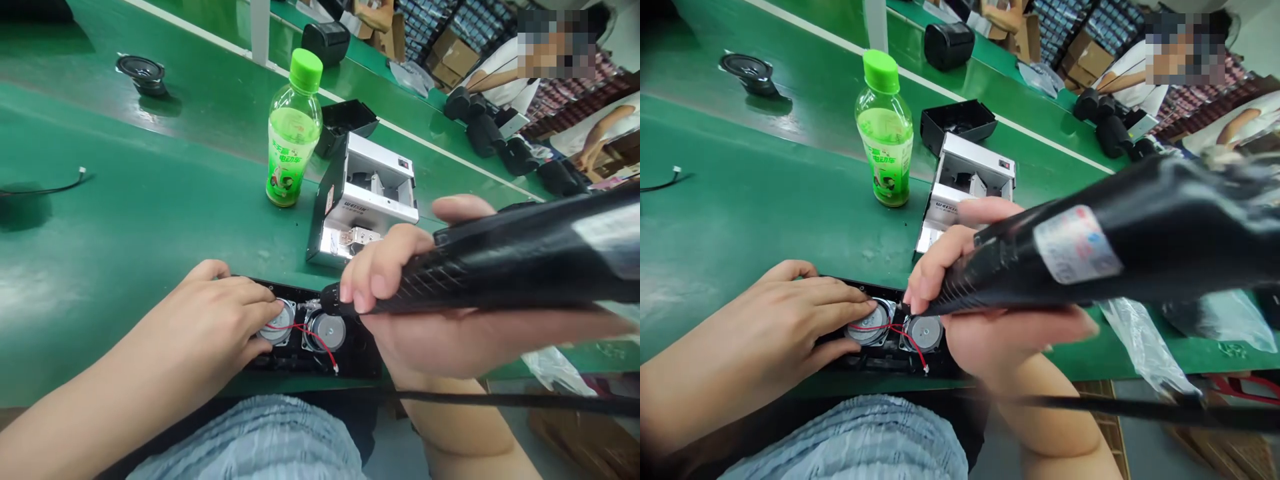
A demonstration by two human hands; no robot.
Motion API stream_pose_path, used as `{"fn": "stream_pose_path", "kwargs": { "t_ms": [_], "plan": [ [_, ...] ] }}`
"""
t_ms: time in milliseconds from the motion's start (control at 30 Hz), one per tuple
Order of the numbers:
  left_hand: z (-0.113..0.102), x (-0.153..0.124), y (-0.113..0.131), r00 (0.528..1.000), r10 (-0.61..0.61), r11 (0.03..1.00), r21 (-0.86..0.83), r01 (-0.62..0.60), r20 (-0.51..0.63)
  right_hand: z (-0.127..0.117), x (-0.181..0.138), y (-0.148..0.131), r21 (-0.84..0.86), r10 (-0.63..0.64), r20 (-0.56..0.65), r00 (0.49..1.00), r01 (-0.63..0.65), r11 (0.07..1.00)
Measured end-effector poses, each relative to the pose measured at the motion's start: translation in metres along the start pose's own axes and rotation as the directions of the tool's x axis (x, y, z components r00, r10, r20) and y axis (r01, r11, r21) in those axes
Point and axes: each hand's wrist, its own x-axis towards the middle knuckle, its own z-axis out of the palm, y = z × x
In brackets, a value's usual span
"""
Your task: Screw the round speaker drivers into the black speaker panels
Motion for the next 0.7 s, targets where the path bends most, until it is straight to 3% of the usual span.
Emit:
{"fn": "stream_pose_path", "kwargs": {
  "t_ms": [200,467,700],
  "plan": [
    [0.002,-0.001,-0.002,1.000,0.004,1.000,-0.027,-0.005,-0.023,0.004,0.009,0.027,0.045,0.008,0.034,0.999,-0.010,0.999],
    [0.003,-0.002,-0.003,0.999,0.019,1.000,-0.017,-0.020,-0.039,0.005,0.004,0.031,-0.022,-0.015,0.039,0.999,0.016,1.000],
    [0.006,-0.003,-0.004,0.998,0.029,1.000,-0.008,-0.030,-0.057,0.006,0.006,0.031,0.026,-0.021,0.075,0.997,0.019,0.999]
  ]
}}
